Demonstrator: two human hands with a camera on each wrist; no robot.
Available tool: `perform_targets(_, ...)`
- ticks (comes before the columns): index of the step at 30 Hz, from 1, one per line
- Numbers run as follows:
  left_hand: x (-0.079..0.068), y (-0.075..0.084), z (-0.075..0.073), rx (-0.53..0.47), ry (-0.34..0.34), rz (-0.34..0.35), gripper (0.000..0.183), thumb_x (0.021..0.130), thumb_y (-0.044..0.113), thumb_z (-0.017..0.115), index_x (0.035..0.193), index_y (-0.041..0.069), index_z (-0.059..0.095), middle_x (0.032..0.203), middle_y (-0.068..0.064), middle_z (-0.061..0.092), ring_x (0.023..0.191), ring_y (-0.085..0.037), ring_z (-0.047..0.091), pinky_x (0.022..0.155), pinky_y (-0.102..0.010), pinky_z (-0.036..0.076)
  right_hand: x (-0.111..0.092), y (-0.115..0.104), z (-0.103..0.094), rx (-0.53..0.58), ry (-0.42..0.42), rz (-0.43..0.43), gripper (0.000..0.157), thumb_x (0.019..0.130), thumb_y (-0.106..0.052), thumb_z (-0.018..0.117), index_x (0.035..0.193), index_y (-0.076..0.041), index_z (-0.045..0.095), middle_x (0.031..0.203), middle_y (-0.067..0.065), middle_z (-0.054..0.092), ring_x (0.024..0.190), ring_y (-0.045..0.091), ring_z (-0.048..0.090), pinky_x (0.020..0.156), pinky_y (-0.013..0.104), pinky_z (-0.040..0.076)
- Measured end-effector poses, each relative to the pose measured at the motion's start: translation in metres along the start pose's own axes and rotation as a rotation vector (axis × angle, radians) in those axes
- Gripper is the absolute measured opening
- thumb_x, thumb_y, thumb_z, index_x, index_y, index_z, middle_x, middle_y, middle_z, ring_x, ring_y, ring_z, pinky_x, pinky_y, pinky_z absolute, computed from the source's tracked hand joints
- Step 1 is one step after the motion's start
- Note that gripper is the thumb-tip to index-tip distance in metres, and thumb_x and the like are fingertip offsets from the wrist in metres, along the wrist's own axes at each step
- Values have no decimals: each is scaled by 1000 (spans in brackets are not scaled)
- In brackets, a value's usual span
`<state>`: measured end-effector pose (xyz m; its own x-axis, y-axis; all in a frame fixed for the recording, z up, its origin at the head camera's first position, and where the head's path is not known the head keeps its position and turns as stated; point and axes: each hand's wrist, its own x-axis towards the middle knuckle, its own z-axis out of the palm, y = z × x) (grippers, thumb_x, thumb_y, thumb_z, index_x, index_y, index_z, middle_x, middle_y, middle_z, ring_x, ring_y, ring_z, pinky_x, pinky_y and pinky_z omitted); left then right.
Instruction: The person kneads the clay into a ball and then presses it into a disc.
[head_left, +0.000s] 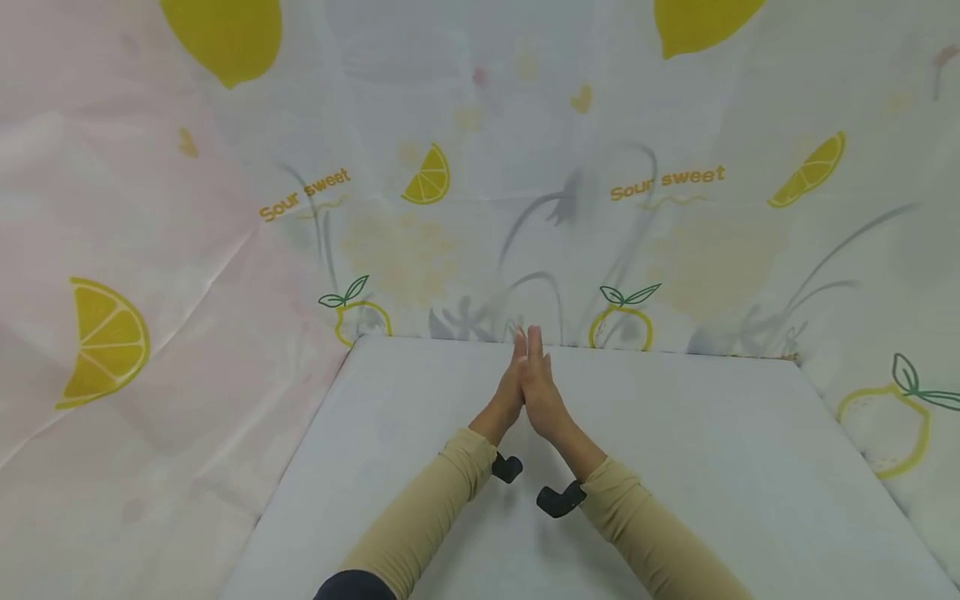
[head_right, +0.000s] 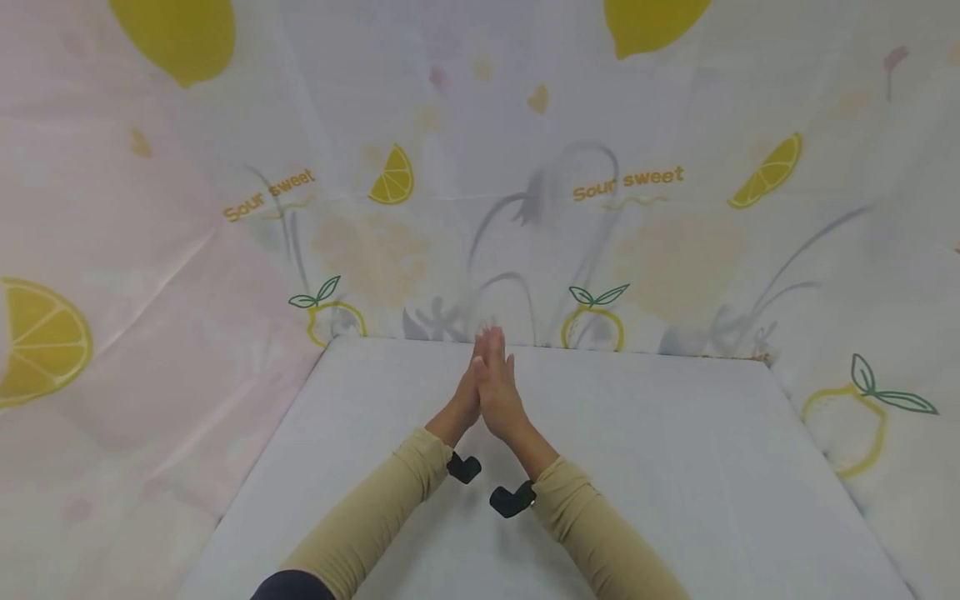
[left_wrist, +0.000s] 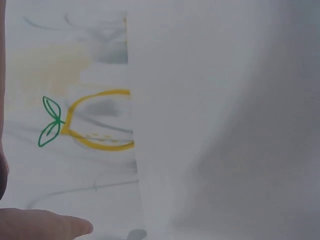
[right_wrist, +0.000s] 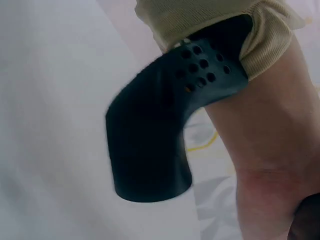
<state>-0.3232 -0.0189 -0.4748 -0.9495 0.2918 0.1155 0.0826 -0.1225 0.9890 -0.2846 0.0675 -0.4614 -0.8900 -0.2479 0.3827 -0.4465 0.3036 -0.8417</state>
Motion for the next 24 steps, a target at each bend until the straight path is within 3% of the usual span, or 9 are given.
perform_targets(3, -4, -2, 0, 6, -49, 39, 112, 89, 89, 17, 163, 8, -3, 170, -9, -7, 156, -28, -7, 124, -49, -2, 4, -5, -2, -41, 22, -18, 72, 111, -50, 14, 162, -3, -7, 171, 9, -7, 156, 29, -8, 121, 57, -8)
perform_targets(6, -7, -1, 2, -53, -98, 56, 117, 86, 92, 19, 163, 7, -3, 170, -9, -7, 156, -28, -7, 125, -46, 0, 8, -7, -4, -56, 43, -28, 71, 111, -48, 16, 162, -3, -6, 170, 8, -8, 156, 27, -9, 122, 53, -8)
perform_targets(13, -10, 0, 5, -119, -188, 27, 97, 95, 80, 8, 164, 13, -3, 171, -2, -4, 156, -22, -2, 125, -45, 3, 21, -2, -13, -59, 62, 22, 68, 112, -44, 20, 163, -8, -7, 171, 6, -9, 155, 32, -11, 123, 54, -5)
perform_targets(20, -13, 2, 1, -102, -298, 3, 95, 97, 72, -8, 163, 8, 16, 166, -15, 26, 146, -29, 30, 120, -49, 20, 31, 13, -26, -34, 71, 53, 71, 111, -47, 19, 162, -5, -6, 170, 13, -6, 154, 39, -10, 123, 55, -4)
perform_targets(22, -14, 4, 0, -94, -353, 15, 90, 99, 65, -14, 164, 10, 14, 167, -13, 24, 148, -27, 29, 121, -50, 18, 31, 17, -30, -15, 62, 80, 70, 111, -47, 18, 163, -8, -8, 170, 11, -8, 153, 42, -12, 122, 58, -5)
perform_targets(24, -15, 7, -1, -91, -408, 27, 87, 99, 63, -16, 164, 12, 9, 170, -7, 15, 153, -22, 20, 124, -49, 11, 32, 21, -34, -5, 57, 96, 69, 110, -48, 15, 163, -9, -8, 171, 9, -9, 152, 43, -13, 121, 60, -5)
